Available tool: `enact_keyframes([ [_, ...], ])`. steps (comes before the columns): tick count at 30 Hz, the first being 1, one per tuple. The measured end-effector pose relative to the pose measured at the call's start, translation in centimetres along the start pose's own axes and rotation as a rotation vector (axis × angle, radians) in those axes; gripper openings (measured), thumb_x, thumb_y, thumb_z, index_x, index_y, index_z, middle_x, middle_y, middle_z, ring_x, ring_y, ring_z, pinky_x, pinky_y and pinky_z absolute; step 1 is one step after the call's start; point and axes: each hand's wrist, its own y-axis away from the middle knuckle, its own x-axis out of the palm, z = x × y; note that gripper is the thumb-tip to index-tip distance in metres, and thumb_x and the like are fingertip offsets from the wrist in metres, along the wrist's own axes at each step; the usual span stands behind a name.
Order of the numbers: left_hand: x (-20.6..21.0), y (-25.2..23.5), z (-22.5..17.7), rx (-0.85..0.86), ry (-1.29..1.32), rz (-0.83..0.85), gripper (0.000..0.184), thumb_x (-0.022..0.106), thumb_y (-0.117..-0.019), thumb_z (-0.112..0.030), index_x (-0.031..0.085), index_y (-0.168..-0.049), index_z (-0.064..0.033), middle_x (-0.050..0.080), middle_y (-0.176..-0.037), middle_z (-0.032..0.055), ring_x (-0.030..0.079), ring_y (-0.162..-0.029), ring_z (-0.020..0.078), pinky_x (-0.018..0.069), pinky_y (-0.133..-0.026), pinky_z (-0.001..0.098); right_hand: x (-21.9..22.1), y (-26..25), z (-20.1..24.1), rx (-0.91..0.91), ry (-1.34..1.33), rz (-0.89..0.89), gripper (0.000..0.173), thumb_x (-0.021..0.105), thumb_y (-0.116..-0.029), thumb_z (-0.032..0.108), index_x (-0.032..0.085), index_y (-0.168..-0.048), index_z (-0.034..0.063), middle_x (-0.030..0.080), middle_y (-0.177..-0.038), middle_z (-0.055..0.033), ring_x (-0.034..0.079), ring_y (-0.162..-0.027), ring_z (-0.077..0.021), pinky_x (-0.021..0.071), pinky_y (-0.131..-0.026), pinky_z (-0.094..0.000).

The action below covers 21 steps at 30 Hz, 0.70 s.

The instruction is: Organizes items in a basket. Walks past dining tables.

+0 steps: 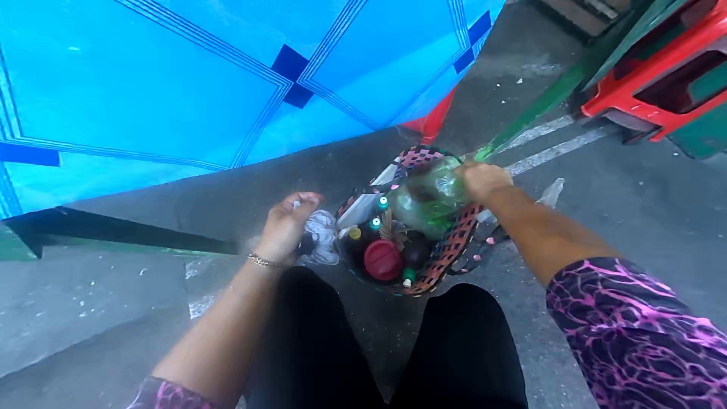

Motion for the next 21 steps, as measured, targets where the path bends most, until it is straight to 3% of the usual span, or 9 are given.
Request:
enact_keyframes([
  [3, 0.6, -0.1, -0.3, -0.016, -0.023, 0.047, 0.02, 0.048, -0.1082, -0.018, 0.067, -0.109, -0.0104, 0.063, -0.073, -0.0009, 0.058, -0.057, 0.0064, 0.0497, -0.051, 0.0233, -0.7, 1.1, 0.5, 0.063, -0.052, -0.039, 0.044, 0.061, -0.0964, 0.004, 0.059, -0.14, 0.0065, 0.058, -0.141, -0.0245, 0.06, -0.12, -0.053, 0.0507, -0.085, -0.0722],
  [5, 1.2, 0.0, -0.5, -0.038, -0.016, 0.106, 0.024, 0.046, -0.1093, -0.021, 0.067, -0.108, -0.0092, 0.064, -0.071, 0.0006, 0.059, -0.057, 0.0077, 0.0507, -0.051, 0.0242, -0.3, 1.8, 0.6, -0.03, -0.074, -0.189, 0.045, 0.063, -0.0931, -0.001, 0.061, -0.137, 0.0034, 0.059, -0.138, -0.024, 0.054, -0.127, -0.0512, 0.0508, -0.091, -0.0678],
  [9, 2.9, 0.3, -0.6, -0.084, -0.093, 0.286, 0.027, 0.047, -0.1097, -0.024, 0.067, -0.111, -0.0069, 0.067, -0.077, 0.0045, 0.061, -0.06, 0.0105, 0.0529, -0.054, 0.0267, 0.6, 3.2, 1.3, -0.392, -0.215, -0.387, 0.028, 0.065, -0.0863, -0.009, 0.075, -0.11, 0.002, 0.07, -0.115, -0.0211, 0.061, -0.118, -0.0447, 0.0526, -0.096, -0.0599],
  [11, 4.5, 0.4, -0.3, -0.097, -0.184, 0.365, 0.028, 0.046, -0.1102, -0.026, 0.066, -0.114, -0.0069, 0.066, -0.079, 0.0043, 0.06, -0.062, 0.0109, 0.0519, -0.056, 0.0284, 0.1, 4.9, 2.9, -0.488, -0.426, -0.29, 0.022, 0.064, -0.0874, -0.006, 0.076, -0.105, 0.0019, 0.071, -0.109, -0.0186, 0.065, -0.11, -0.0377, 0.054, -0.094, -0.0566],
  [13, 6.9, 0.5, 0.2, -0.122, -0.217, 0.377, 0.033, 0.044, -0.111, -0.03, 0.063, -0.122, -0.0054, 0.065, -0.087, 0.0077, 0.06, -0.069, 0.0147, 0.053, -0.062, 0.0339, -1.1, 7.2, 4.9, -0.475, -0.74, 0.072, 0.035, 0.071, -0.094, 0.01, 0.065, -0.127, 0.0001, 0.067, -0.124, -0.0191, 0.07, -0.106, -0.0298, 0.0579, -0.093, -0.0488],
  [15, 9.9, 0.8, 0.3, -0.152, -0.093, 0.35, 0.042, 0.037, -0.1123, -0.036, 0.056, -0.132, -0.004, 0.066, -0.099, 0.0122, 0.064, -0.082, 0.0202, 0.0552, -0.073, 0.041, -1.5, 8.7, 6.5, -0.478, -0.986, 0.373, 0.08, 0.078, -0.0874, 0.014, 0.037, -0.156, 0.0094, 0.055, -0.144, -0.0209, 0.07, -0.106, -0.0333, 0.0609, -0.084, -0.0512],
  [17, 12.2, 1.5, -0.7, -0.175, 0.149, 0.425, 0.052, 0.025, -0.1122, -0.046, 0.049, -0.137, -0.0073, 0.066, -0.107, 0.0111, 0.067, -0.094, 0.021, 0.058, -0.083, 0.0436, -0.9, 8.9, 7.4, -0.521, -1.041, 0.397, 0.104, 0.083, -0.0815, 0.013, 0.019, -0.163, 0.0205, 0.056, -0.141, -0.0198, 0.069, -0.101, -0.0327, 0.0613, -0.074, -0.0512],
  [19, 12.7, 1.6, -1.7, -0.197, 0.242, 0.509, 0.056, 0.021, -0.1113, -0.05, 0.049, -0.138, -0.0087, 0.064, -0.117, 0.0099, 0.066, -0.104, 0.0211, 0.0567, -0.09, 0.0449, 0.4, 8.2, 7.0, -0.526, -0.997, 0.22, 0.091, 0.08, -0.0822, 0.007, 0.033, -0.159, 0.0203, 0.064, -0.13, -0.0175, 0.071, -0.091, -0.0283, 0.0615, -0.07, -0.0488],
  [21, 11.5, 1.0, -1.6, -0.168, -0.004, 0.524, 0.046, 0.031, -0.1132, -0.035, 0.048, -0.144, -0.0057, 0.06, -0.134, 0.0137, 0.062, -0.119, 0.0251, 0.0514, -0.1, 0.0472, 0.5, 7.6, 5.7, -0.446, -0.871, 0.137, 0.072, 0.075, -0.085, -0.003, 0.049, -0.15, 0.0154, 0.067, -0.126, -0.0177, 0.07, -0.1, -0.0311, 0.0593, -0.083, -0.0544],
])
